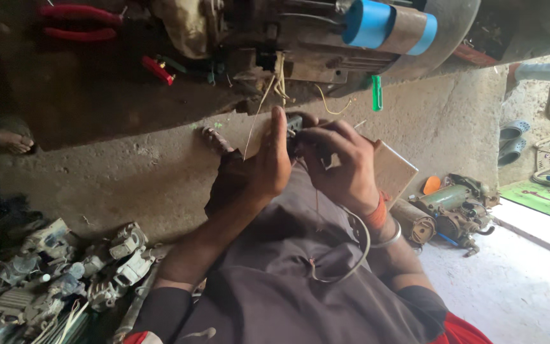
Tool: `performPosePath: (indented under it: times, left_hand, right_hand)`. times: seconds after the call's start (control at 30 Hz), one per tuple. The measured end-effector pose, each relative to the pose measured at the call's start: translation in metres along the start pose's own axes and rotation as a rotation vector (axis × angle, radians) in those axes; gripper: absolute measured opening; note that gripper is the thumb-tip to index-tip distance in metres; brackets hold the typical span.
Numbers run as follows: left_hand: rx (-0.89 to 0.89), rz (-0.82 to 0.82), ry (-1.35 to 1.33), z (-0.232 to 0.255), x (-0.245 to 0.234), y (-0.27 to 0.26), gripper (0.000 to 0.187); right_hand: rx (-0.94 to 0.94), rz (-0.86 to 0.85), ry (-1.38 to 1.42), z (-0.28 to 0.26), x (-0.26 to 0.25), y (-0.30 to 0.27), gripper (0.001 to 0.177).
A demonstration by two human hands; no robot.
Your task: The person repairs an electric motor by stripping wires, inserting metal terminals, and tightening connections with a screwdriver. They work on a red component attached to the motor, using a green-handled screwdriver to secure the terminals.
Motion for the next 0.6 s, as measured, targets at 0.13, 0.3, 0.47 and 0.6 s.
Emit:
performPosePath:
  times: [0.13,0.3,0.47,0.6]
  left_hand:
    - [0.323,0.161,0.613,-0.023,-0.003,-0.011,0.054]
    - [-0.524,-0.073,-0.254,-0.069,0.002,-0.01,0.046]
    - [-0.245,0.07,0.04,-0.062,0.0,0.003,0.048]
    - [0.296,0.119,0.502,-0.056,0.01,-0.003,0.074]
  right_hand:
    - [-0.01,-0.072,0.069,0.004,0.004,-0.002,0.024]
    - [0.131,-0.009,-0.049,0.012,0.01,-0.008,0.018]
    - [-0.09,0.022,-0.072,0.004,0.008,-0.006,0.02]
    - [0.018,0.075,-0.035,0.012,0.004,-0.007,0.018]
Point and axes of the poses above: each hand's wrist, its own y-axis towards the middle knuckle, its own x-axis out of the palm, z = x × y, the point moved 5 cm from there along y, towards the middle knuckle, and after that the axes turned 8 degrees about -x, right-handed, at the moved point
